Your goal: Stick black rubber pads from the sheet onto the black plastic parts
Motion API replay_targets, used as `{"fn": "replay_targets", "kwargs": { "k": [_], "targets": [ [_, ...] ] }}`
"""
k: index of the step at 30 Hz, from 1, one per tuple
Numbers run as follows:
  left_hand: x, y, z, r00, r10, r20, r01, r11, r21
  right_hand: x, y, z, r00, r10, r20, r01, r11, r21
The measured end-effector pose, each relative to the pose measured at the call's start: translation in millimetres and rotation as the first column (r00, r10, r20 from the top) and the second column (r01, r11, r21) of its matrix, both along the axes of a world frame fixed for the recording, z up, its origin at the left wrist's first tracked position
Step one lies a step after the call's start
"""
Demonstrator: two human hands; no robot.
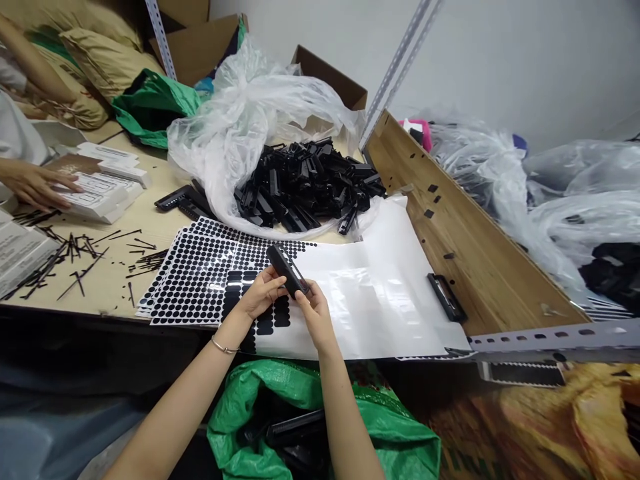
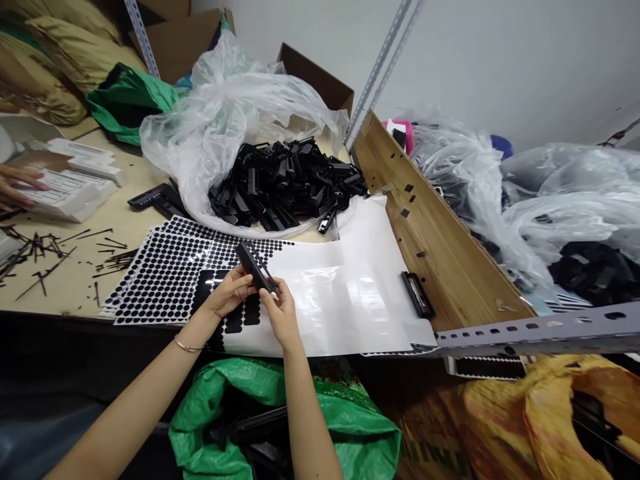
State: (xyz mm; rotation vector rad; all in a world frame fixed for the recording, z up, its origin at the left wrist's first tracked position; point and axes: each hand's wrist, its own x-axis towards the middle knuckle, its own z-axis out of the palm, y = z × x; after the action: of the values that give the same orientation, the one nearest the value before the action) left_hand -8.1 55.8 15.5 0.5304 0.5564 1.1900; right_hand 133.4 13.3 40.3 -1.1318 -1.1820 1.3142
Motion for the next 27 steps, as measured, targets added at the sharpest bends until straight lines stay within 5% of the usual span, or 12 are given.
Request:
{"fn": "replay_targets", "kwargs": {
  "k": [5,10,13,16,18,20,22,24,27],
  "targets": [
    [0.7,-0.6,-0.7,0.999,0.049,0.020,-0.048,0.997,-0.061,8.4,9.4,7.9,0.981,0.136,0.139,-0.141,0.990,0.022],
    [4.1,0.9,-0.5,0.997,0.042,0.071,-0.036,0.995,-0.093,2.7,4.8,3.7,0.980,-0.063,0.188,0.060,0.998,0.021],
    [2.6,4.0,3.1,0.982,0.059,0.181,-0.035,0.990,-0.135,17.1,-15.9,17.2,0.961,-0.130,0.243,0.112,0.990,0.085],
    [-0.1,6.6,5.2,0.953,0.113,0.282,-0.059,0.979,-0.195,48.0,-48.8,45.0,0.928,0.060,0.367,-0.091,0.994,0.067],
    [-0.8,7.3,4.6,0.943,0.123,0.309,-0.054,0.973,-0.223,66.4,-71.4,61.2,0.805,0.355,0.475,-0.386,0.922,-0.034],
    [-0.4,7.4,3.1,0.945,0.114,0.306,-0.041,0.971,-0.233,74.7,-90.2,68.0,0.544,0.635,0.549,-0.647,0.734,-0.208],
    [0.6,7.3,1.7,0.950,0.100,0.296,-0.029,0.972,-0.235,72.3,-102.5,64.4,0.336,0.710,0.619,-0.683,0.636,-0.359],
    [1.5,7.2,1.0,0.951,0.093,0.294,-0.023,0.972,-0.234,64.8,-107.0,56.7,0.256,0.672,0.695,-0.621,0.665,-0.415],
    [1.9,7.3,1.2,0.952,0.097,0.291,-0.025,0.970,-0.240,56.9,-99.3,55.5,0.249,0.589,0.769,-0.567,0.732,-0.377]
  ]
}}
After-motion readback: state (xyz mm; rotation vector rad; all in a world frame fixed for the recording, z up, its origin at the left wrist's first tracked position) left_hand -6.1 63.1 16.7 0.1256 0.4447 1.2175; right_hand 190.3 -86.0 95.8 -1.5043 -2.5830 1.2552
